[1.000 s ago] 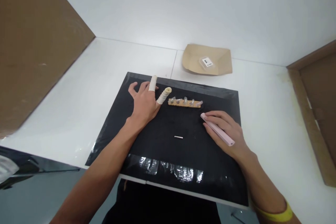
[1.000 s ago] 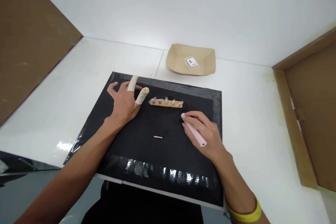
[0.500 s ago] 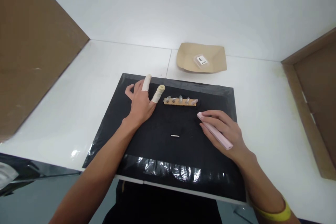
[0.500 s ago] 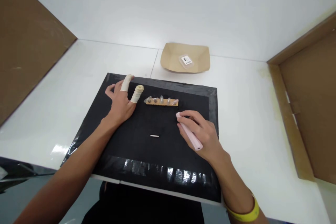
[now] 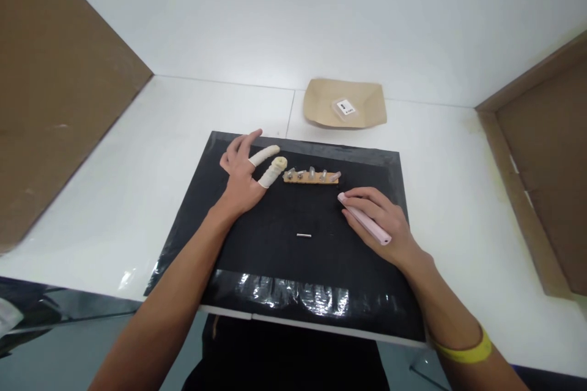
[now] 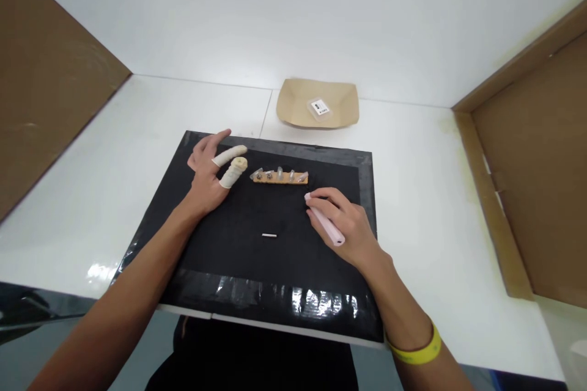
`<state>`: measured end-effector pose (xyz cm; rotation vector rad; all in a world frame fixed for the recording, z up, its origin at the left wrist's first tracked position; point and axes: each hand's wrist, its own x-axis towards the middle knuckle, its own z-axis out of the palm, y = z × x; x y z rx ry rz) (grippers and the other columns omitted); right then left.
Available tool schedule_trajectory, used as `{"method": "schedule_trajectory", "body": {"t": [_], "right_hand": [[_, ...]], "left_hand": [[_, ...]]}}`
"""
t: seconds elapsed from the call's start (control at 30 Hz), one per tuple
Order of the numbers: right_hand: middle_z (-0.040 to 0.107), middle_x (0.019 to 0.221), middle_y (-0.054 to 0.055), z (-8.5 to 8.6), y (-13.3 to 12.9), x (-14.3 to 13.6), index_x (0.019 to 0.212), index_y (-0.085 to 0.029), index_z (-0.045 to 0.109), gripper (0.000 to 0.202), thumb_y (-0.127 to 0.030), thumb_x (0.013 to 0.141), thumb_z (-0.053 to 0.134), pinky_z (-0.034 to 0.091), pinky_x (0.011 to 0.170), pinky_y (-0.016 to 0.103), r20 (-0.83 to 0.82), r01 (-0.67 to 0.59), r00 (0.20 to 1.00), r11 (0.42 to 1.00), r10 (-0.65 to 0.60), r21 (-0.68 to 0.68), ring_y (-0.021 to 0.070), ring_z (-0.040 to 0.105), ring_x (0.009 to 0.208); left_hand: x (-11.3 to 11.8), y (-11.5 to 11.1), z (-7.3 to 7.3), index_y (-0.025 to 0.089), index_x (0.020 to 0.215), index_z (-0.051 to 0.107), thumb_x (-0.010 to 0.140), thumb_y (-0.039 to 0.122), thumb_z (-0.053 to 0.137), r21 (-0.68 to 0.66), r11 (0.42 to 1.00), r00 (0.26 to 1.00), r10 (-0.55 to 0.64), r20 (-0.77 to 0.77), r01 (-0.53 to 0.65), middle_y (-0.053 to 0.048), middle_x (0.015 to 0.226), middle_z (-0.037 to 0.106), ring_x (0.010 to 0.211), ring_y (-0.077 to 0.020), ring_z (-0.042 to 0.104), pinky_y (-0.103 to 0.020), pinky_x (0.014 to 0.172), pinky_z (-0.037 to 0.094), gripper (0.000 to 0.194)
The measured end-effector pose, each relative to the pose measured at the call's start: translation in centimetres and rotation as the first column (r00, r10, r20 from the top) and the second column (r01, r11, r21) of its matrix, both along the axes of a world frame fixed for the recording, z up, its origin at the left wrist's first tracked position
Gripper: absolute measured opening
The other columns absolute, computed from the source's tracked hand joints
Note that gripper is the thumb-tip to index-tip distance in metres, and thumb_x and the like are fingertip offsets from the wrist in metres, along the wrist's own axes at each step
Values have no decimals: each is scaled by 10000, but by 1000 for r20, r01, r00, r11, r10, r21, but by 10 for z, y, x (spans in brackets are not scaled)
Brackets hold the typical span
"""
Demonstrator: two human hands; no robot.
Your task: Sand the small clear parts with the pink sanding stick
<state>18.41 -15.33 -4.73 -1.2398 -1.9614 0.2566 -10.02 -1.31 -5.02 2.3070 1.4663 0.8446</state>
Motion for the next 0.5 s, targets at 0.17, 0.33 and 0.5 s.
{"method": "schedule_trajectory", "body": {"t": [0.17,0.33,0.5], "right_hand": [[712,1217,112,-2,2,-1,1252,-208,689,302,-90,974,704,647,879,319,-25,-9,1000,1000,9,-20,179,736,1076],[713,1204,108,-2,1,-2,1247,-208,689,287,-96,983,692,645,860,305,-33,-6,999,1000,5,-20,175,738,1066],[718,1193,98,-5,0,-2,1237,-218,687,277,-107,983,698,642,840,293,-24,1,1000,1000,-2,-6,174,744,1054]], "left_hand": [[-1,-2,-2,342,1193,808,996,651,604,68,991,993,-109,-39,111,-68,1731,397,1536,-407,355,-672,1200,252,419],[1,-1,2,341,1206,797,1041,562,573,11,991,991,-134,-7,134,-56,1689,469,1504,-379,403,-677,1212,238,356],[6,-1,19,310,1261,741,1024,508,622,-68,962,963,-268,-26,266,-65,1620,550,1496,-349,423,-650,1229,241,330]]}}
